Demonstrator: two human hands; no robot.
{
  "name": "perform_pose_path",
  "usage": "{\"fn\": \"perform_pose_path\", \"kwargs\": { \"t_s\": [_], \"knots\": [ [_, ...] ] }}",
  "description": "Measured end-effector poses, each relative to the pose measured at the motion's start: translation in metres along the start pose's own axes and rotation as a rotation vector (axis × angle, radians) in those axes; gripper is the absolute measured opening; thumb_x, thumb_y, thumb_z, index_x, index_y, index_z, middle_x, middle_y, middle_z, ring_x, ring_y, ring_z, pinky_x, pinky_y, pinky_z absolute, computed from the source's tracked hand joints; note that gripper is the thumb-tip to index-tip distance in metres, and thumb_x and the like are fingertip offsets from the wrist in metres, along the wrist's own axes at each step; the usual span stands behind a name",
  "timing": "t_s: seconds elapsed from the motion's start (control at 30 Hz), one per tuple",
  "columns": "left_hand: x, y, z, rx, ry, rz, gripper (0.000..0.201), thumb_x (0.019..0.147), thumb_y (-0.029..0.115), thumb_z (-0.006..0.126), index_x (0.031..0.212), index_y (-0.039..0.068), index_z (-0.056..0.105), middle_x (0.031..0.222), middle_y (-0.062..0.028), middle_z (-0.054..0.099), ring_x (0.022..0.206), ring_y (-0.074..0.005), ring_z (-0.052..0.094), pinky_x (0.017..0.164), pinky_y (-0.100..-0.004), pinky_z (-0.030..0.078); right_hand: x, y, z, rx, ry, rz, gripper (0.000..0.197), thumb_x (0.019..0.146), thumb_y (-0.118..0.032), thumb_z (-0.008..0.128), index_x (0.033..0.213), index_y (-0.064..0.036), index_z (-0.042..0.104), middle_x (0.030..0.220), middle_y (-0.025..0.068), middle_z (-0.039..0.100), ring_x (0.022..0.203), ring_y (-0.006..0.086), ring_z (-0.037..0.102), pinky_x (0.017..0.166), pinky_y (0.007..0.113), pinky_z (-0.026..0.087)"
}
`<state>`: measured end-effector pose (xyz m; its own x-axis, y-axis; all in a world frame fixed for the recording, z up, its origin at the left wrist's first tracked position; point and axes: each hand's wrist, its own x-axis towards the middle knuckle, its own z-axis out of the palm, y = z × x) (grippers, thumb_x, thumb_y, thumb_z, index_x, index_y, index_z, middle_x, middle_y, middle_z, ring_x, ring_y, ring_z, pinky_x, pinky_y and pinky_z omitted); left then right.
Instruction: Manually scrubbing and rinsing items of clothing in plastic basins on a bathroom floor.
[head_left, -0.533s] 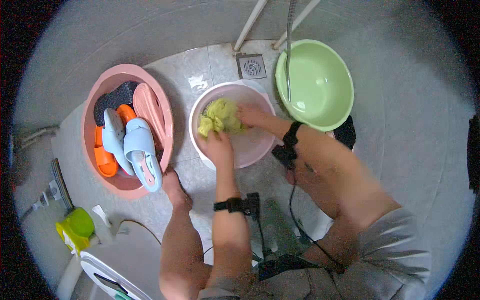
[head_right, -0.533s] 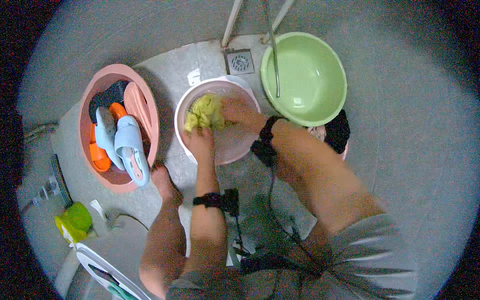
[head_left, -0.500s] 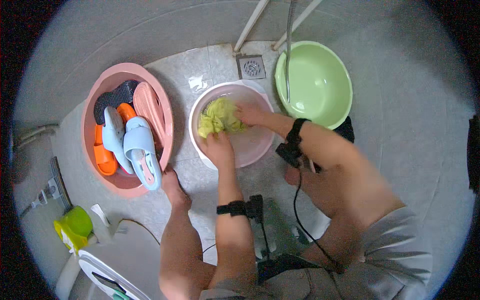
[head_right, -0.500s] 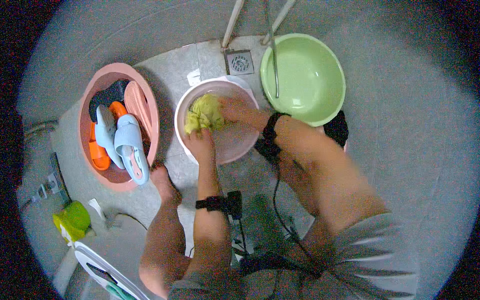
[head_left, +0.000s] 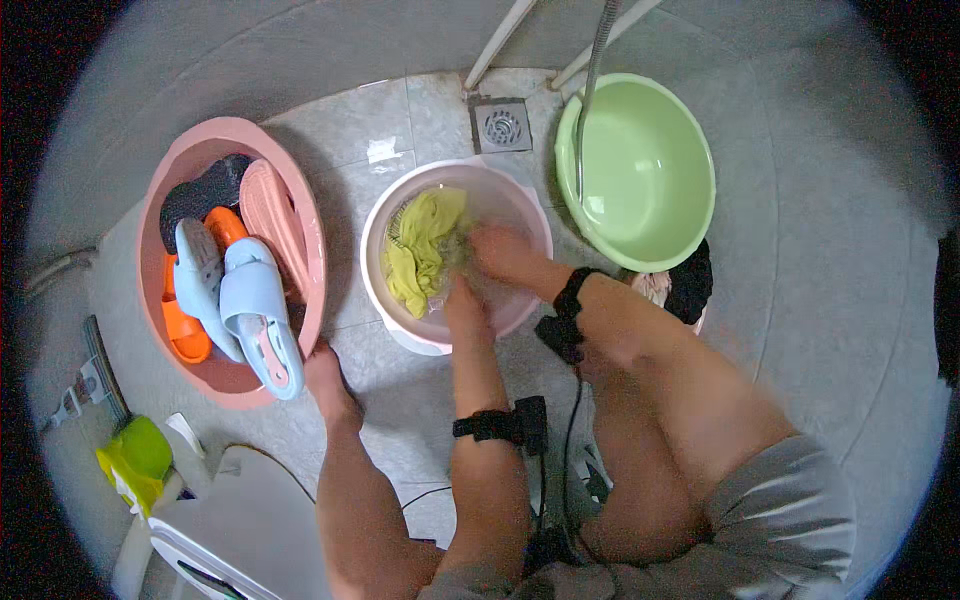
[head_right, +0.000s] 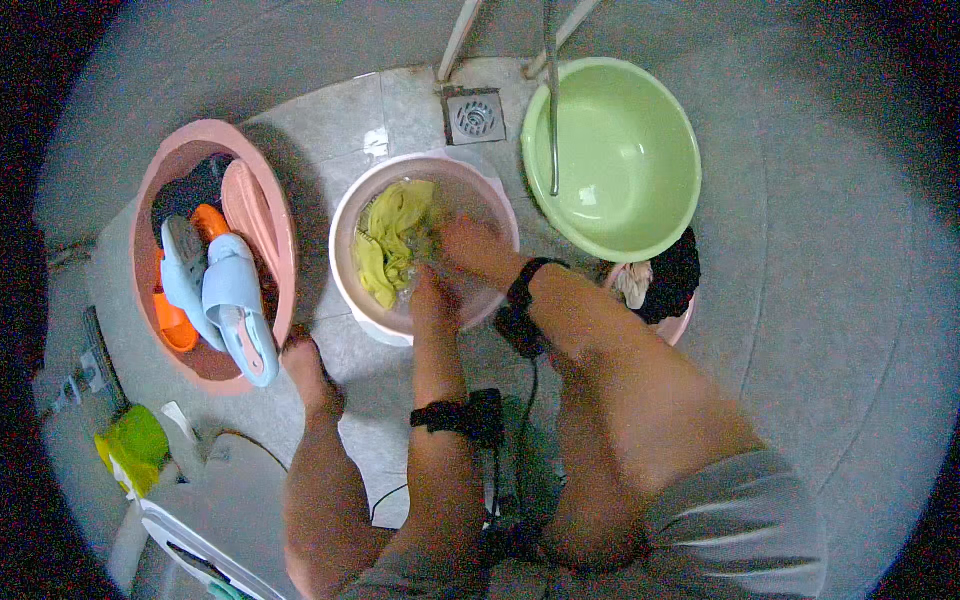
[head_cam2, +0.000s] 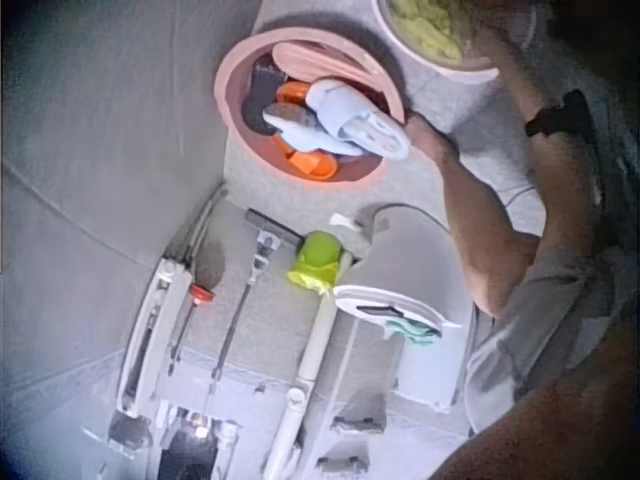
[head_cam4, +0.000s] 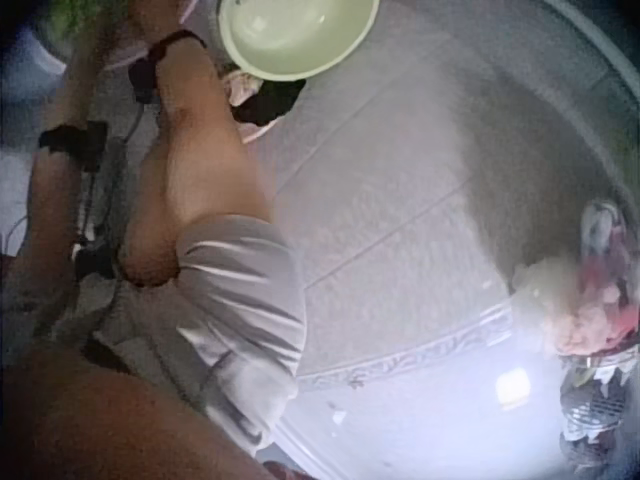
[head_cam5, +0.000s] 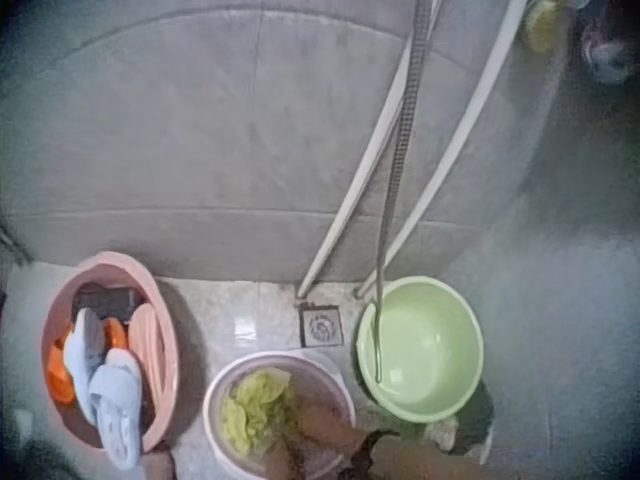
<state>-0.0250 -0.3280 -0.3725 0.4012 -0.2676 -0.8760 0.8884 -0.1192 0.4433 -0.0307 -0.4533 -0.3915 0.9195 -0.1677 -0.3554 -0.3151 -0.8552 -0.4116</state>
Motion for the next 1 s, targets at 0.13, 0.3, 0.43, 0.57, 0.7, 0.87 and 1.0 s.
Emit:
{"fn": "perform_pose_path", "kwargs": {
  "t_s": [0.13,0.3,0.43,0.57,0.7,0.87,1.0],
  "knots": [
    [0.018,-0.004,0.0,-0.768,-0.335,0.133,0.059,0.09,0.049,0.036,0.125,0.002,0.041,0.119,-0.0153,0.051,0.11,-0.0303,0.048,0.095,-0.0424,0.038,0.004,-0.034,-0.018,0.435,-0.058,0.195,0.032,0.077,-0.033,0.054,0.082,-0.0031,0.063,0.083,0.0212,0.062,0.081,0.0376,0.059,0.073,0.046,0.047],
    [-0.003,0.029,0.015,-0.888,-0.575,0.094,0.056,0.092,0.047,0.035,0.127,0.004,0.04,0.121,-0.0129,0.048,0.106,-0.0282,0.05,0.088,-0.0406,0.044,-0.041,-0.061,-0.093,0.46,-0.044,-0.004,0.037,0.074,-0.038,0.057,0.078,-0.0009,0.06,0.079,0.0215,0.061,0.077,0.0386,0.06,0.072,0.045,0.048],
    [0.006,0.02,0.01,-0.843,-0.508,0.136,0.055,0.091,0.047,0.035,0.127,0.005,0.04,0.122,-0.0126,0.049,0.109,-0.0291,0.049,0.091,-0.0418,0.042,-0.045,-0.078,-0.089,0.575,-0.081,-0.035,0.029,0.073,-0.03,0.058,0.081,-0.0018,0.058,0.078,0.0206,0.058,0.076,0.038,0.057,0.07,0.045,0.045],
    [0.014,0.011,0.003,-0.772,-0.375,0.198,0.055,0.091,0.047,0.035,0.127,0.006,0.041,0.122,-0.0123,0.049,0.111,-0.03,0.047,0.094,-0.0429,0.039,-0.03,-0.072,-0.069,0.523,-0.058,0.032,0.022,0.077,-0.026,0.054,0.076,-0.0038,0.059,0.078,0.0188,0.059,0.069,0.0365,0.057,0.066,0.045,0.046],
    [0.0,0.029,0.026,-0.757,-0.182,0.139,0.058,0.092,0.05,0.034,0.128,0.005,0.039,0.121,-0.012,0.049,0.107,-0.0276,0.05,0.089,-0.0395,0.044,-0.01,-0.012,-0.05,-0.114,-0.155,-0.152,0.03,0.076,-0.028,0.053,0.093,-0.0039,0.059,0.076,0.0179,0.062,0.075,0.0359,0.061,0.071,0.046,0.049],
    [0.014,0.033,0.008,-0.636,-0.136,0.266,0.064,0.09,0.055,0.03,0.131,0.006,0.035,0.126,-0.012,0.045,0.115,-0.0277,0.044,0.097,-0.0409,0.036,-0.014,-0.023,-0.063,-0.175,0.186,-0.057,0.036,0.079,-0.02,0.05,0.112,-0.0073,0.055,0.099,0.0185,0.057,0.094,0.0343,0.053,0.086,0.044,0.041],
    [0.014,0.025,0.017,-0.771,-0.366,0.082,0.063,0.091,0.055,0.028,0.132,0.008,0.034,0.129,-0.012,0.043,0.118,-0.0299,0.041,0.1,-0.0455,0.033,-0.011,-0.024,-0.056,0.265,0.046,-0.089,0.04,0.081,-0.021,0.049,0.118,-0.0073,0.052,0.108,0.0189,0.055,0.097,0.0358,0.054,0.09,0.046,0.038]
  ]
}}
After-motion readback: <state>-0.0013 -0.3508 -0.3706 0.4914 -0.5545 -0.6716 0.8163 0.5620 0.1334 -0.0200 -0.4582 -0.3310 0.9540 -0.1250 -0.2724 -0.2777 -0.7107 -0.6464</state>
